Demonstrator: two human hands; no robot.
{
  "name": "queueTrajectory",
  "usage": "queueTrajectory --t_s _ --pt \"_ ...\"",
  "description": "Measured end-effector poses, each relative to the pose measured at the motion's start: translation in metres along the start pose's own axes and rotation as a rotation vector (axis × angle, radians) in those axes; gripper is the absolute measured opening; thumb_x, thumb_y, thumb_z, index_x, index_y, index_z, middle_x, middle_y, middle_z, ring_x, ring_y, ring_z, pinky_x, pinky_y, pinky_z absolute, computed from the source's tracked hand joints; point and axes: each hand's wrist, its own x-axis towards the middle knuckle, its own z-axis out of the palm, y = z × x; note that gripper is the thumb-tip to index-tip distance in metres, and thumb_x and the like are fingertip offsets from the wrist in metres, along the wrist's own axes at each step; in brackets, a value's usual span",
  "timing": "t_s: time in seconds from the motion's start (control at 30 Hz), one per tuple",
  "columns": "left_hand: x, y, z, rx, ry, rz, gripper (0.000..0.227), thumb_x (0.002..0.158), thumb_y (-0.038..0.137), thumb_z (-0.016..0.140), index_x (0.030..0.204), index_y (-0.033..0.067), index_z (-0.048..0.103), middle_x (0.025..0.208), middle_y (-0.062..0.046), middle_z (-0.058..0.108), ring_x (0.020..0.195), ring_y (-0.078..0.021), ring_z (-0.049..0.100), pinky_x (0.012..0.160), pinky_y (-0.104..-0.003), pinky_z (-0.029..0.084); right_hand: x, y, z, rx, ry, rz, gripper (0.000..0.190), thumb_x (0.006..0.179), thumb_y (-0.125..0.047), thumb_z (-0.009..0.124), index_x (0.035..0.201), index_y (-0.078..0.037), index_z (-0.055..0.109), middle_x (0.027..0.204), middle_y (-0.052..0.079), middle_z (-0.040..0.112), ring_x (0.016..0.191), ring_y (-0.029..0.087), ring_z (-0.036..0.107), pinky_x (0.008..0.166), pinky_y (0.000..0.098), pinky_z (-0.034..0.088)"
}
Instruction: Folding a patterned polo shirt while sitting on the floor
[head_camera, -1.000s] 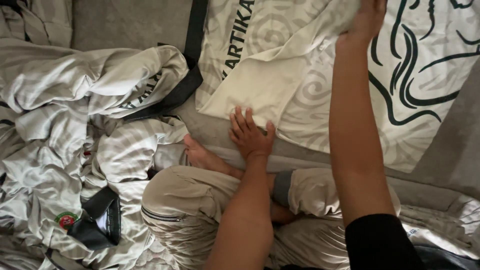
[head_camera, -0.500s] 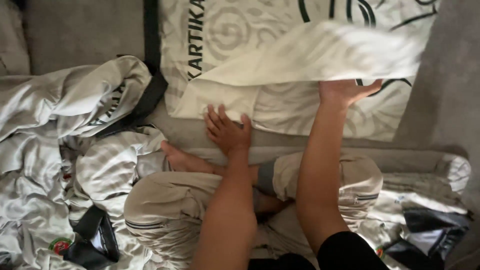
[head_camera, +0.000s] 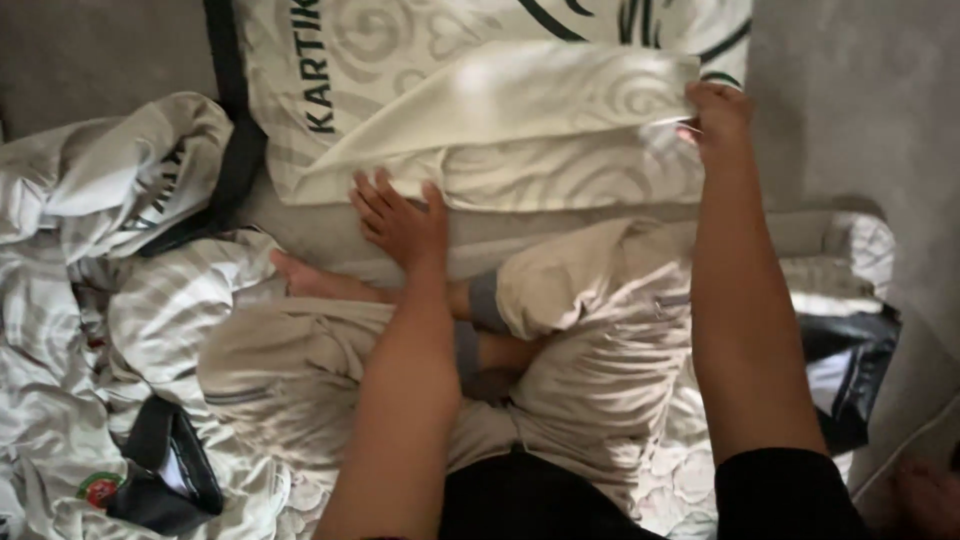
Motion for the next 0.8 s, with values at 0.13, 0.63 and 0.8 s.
queueTrajectory --t_s 0.13,0.63,0.8 --pt "-0.006 -0.017 0.024 -0.039 0.049 0.028 0.066 0.084 0.051 0.055 0.128 0.0029 0.041 0.136 -0.018 0.038 0.129 -0.0338 0.032 0.098 -0.050 0.032 -0.003 0.044 -0.035 -0.241 0.157 -0.114 0.015 0.076 -0.024 0.063 0.083 -0.012 0.063 0.051 0.002 0.054 0.039 0.009 0.054 0.039 0.0272 0.051" --pt "-0.015 -0.002 0.017 -0.571 0.085 0.583 0.012 0.068 0.014 0.064 0.078 0.0077 0.060 0.076 -0.010 0.059 0.072 -0.0286 0.056 0.069 -0.041 0.042 -0.116 0.024 -0.015 -1.138 -0.101 -0.775 0.029 0.084 -0.029 0.058 0.111 -0.017 0.057 0.112 0.009 0.057 0.094 0.028 0.056 0.068 0.0421 0.045" --pt "-0.046 -0.008 0.004 -0.514 -0.812 0.595 0.041 0.086 0.043 0.047 0.076 0.0060 0.061 0.076 -0.014 0.064 0.074 -0.0275 0.060 0.065 -0.042 0.039 -0.130 0.025 -0.020 -1.392 -0.370 -0.696 0.034 0.082 -0.032 0.058 0.098 -0.004 0.067 0.099 0.019 0.064 0.093 0.036 0.059 0.073 0.0495 0.047"
